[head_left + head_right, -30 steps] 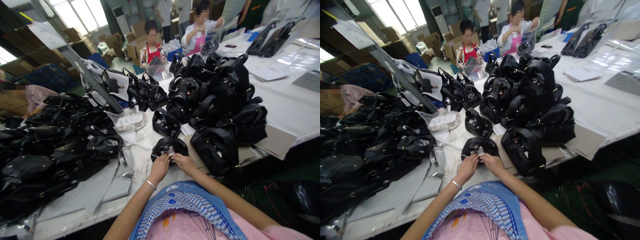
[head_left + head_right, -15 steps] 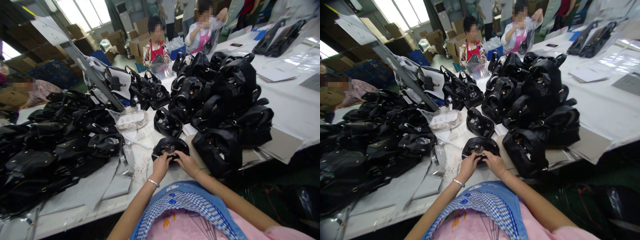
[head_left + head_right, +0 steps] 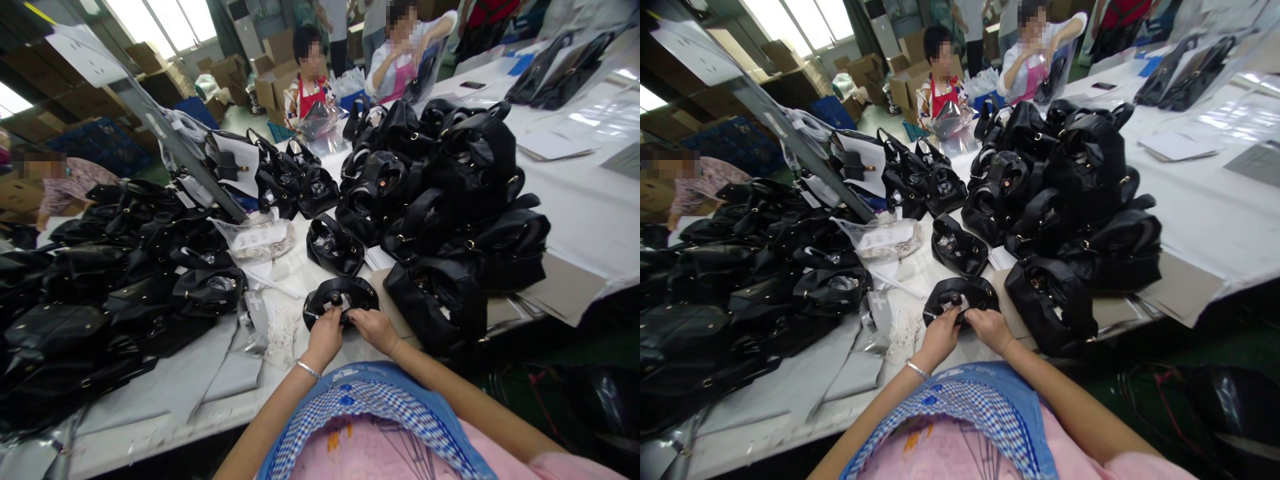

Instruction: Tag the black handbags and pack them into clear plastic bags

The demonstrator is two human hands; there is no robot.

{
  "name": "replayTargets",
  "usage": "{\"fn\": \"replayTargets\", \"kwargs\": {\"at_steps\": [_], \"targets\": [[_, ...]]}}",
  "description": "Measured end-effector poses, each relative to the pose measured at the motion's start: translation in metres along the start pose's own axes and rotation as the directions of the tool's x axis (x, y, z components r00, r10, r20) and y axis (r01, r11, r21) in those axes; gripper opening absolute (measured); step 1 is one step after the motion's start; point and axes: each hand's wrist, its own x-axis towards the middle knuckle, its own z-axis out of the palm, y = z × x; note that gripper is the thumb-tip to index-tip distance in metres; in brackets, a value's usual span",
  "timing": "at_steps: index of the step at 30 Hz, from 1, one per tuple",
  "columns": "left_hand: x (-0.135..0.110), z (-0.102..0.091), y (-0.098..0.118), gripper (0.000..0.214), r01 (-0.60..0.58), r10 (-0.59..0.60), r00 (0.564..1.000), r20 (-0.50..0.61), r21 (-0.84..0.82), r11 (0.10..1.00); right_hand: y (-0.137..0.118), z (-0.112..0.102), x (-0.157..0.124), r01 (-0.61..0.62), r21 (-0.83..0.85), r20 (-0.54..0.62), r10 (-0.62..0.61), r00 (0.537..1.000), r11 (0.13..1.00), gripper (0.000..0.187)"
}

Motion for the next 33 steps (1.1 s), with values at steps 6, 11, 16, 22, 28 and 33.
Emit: {"fn": "replayTargets", "kwargs": {"at_steps": [6, 11, 16, 22, 28, 33], "targets": [[0.000, -0.008, -0.002, 0.032, 0.030, -0.031, 0.996, 0.079, 0.011, 0.999, 0.005, 0.002, -0.005, 0.055, 0.045, 0.024, -0.056, 0.998, 0.997, 0.034], [0.004, -0.013, 0.000, 0.021, 0.113, -0.118, 0.989, 0.084, 0.058, 0.992, -0.006, -0.006, 0.010, -0.129, 0.024, -0.024, 0.130, 0.991, 0.991, 0.027], [0.016, -0.017, -0.001, 0.029, 0.254, -0.255, 0.967, 0.021, 0.060, 0.965, -0.015, -0.012, 0.029, -0.197, -0.050, 0.022, 0.198, 0.980, 0.979, 0.024], [0.027, -0.021, 0.003, 0.027, 0.335, -0.335, 0.942, -0.007, 0.062, 0.940, 0.000, -0.009, 0.014, 0.094, -0.050, 0.087, -0.090, 0.992, 0.994, 0.038], [0.018, -0.022, -0.001, 0.029, 0.229, -0.230, 0.973, -0.004, -0.080, 0.970, 0.000, -0.004, 0.016, 0.062, -0.071, 0.076, -0.057, 0.995, 0.995, 0.040], [-0.016, -0.044, -0.023, 0.022, -0.047, -0.033, 0.979, -0.199, -0.383, 0.923, 0.000, -0.008, 0.016, 0.025, 0.018, 0.051, -0.025, 0.998, 1.000, 0.032]]}}
